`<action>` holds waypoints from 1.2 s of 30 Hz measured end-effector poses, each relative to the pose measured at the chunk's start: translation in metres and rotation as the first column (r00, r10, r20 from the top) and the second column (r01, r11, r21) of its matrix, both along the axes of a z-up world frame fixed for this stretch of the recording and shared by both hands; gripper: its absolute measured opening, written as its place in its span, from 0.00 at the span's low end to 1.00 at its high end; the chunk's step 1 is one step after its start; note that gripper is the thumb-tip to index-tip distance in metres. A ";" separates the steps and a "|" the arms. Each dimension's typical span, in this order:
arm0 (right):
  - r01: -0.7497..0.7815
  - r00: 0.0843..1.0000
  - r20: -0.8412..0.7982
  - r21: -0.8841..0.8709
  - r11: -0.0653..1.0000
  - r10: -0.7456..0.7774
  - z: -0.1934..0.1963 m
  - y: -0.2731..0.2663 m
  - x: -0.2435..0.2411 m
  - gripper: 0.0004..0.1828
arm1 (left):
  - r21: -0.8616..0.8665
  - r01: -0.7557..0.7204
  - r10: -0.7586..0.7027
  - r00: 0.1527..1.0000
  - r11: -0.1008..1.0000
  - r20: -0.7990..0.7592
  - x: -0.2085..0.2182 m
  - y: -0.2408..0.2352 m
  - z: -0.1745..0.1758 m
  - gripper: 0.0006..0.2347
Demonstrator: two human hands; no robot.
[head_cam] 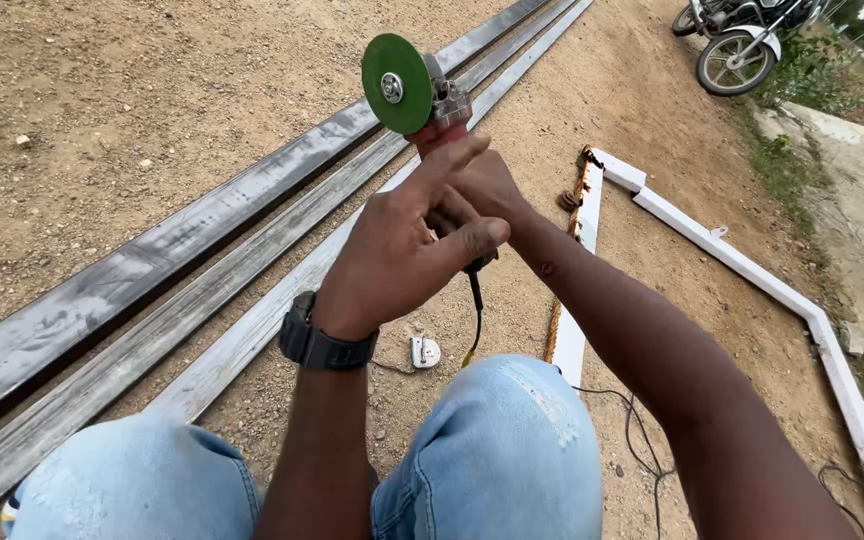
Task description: The person sits on the ground and uses an angle grinder to grind the surfaces of long metal square tubes laid on the dirt, steadying a bar with one hand while moving the grinder along it, then shifts to grind another bar.
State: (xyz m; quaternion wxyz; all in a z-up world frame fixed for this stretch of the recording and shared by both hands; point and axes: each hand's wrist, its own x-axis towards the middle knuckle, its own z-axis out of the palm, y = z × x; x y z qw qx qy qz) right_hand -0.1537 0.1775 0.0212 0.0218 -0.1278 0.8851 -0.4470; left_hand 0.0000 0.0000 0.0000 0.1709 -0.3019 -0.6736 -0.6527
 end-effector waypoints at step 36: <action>-0.380 0.721 -0.053 0.804 0.457 0.691 -0.108 -0.298 -0.021 0.34 | 0.298 -0.490 0.224 0.752 0.820 0.620 -0.135 -0.062 -0.279 0.51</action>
